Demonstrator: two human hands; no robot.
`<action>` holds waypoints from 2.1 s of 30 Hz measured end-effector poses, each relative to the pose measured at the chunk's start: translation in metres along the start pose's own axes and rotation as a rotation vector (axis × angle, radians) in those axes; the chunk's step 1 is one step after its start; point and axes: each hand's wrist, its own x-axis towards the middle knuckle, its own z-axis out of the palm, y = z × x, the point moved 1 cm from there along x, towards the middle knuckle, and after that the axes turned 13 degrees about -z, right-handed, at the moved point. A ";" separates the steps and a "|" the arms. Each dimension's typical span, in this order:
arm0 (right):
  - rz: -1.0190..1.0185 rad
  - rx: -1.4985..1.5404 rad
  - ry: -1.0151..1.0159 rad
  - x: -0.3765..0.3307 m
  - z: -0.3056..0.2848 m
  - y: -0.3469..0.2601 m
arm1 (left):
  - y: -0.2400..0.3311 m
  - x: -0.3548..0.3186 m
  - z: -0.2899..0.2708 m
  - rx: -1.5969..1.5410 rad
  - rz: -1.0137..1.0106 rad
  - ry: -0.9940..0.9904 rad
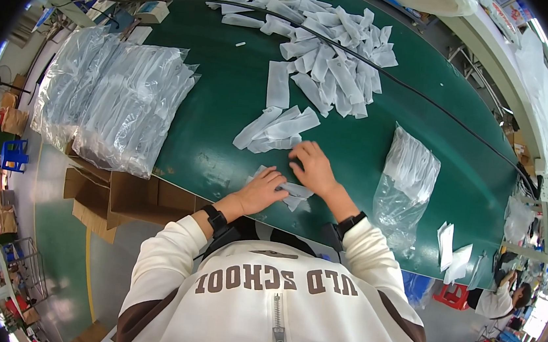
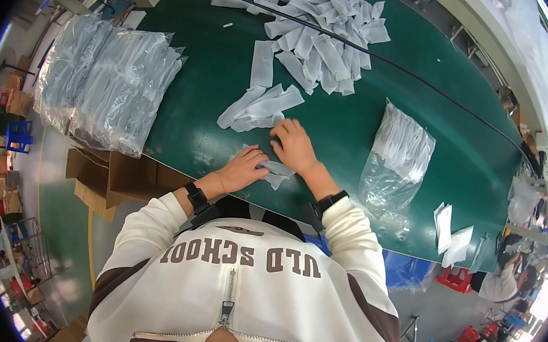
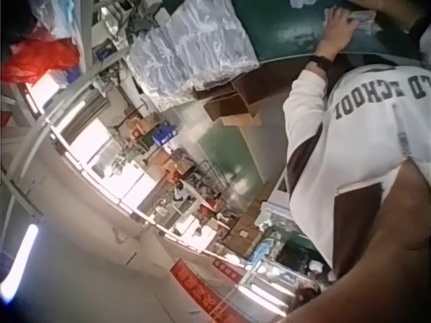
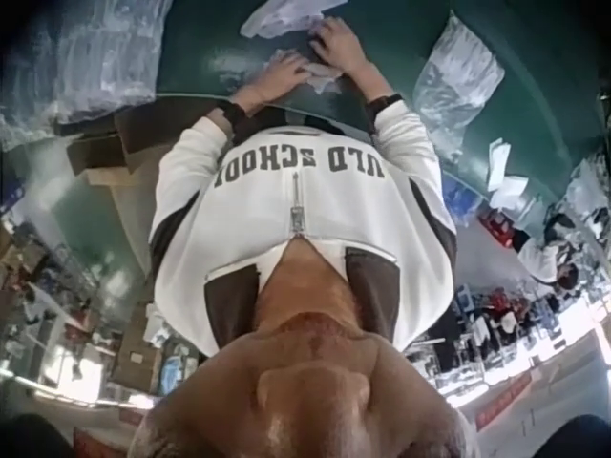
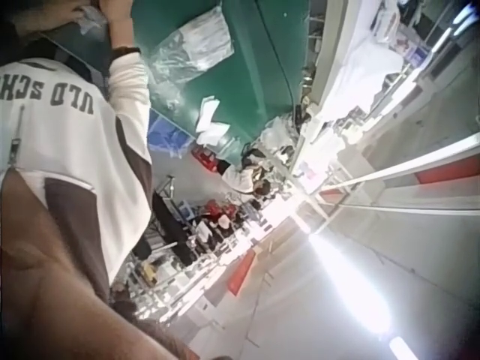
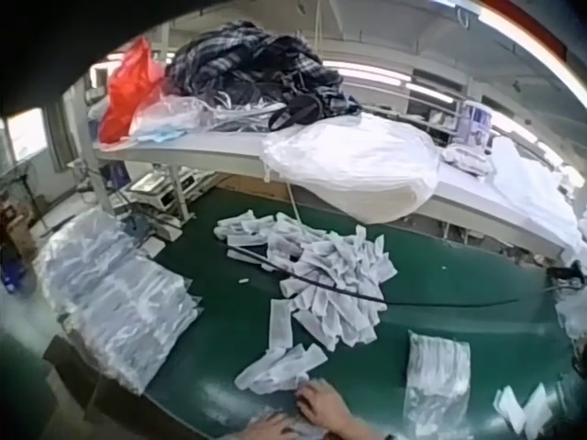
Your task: The person gathers white foam sleeves from a pile, stacks them together, and slides the stack into a clear plastic bag. They repeat this process, collecting more sleeves from the table and placing them into another bag.
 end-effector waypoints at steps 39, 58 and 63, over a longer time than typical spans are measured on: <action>0.483 0.015 -0.217 -0.031 -0.020 -0.009 | 0.008 -0.002 -0.008 -0.054 -0.098 -0.230; -0.165 -0.525 0.008 0.060 -0.011 0.043 | 0.010 0.002 0.002 0.054 -0.062 -0.112; 0.031 -0.453 -0.267 0.047 0.009 0.036 | 0.010 -0.003 0.003 0.092 -0.076 -0.087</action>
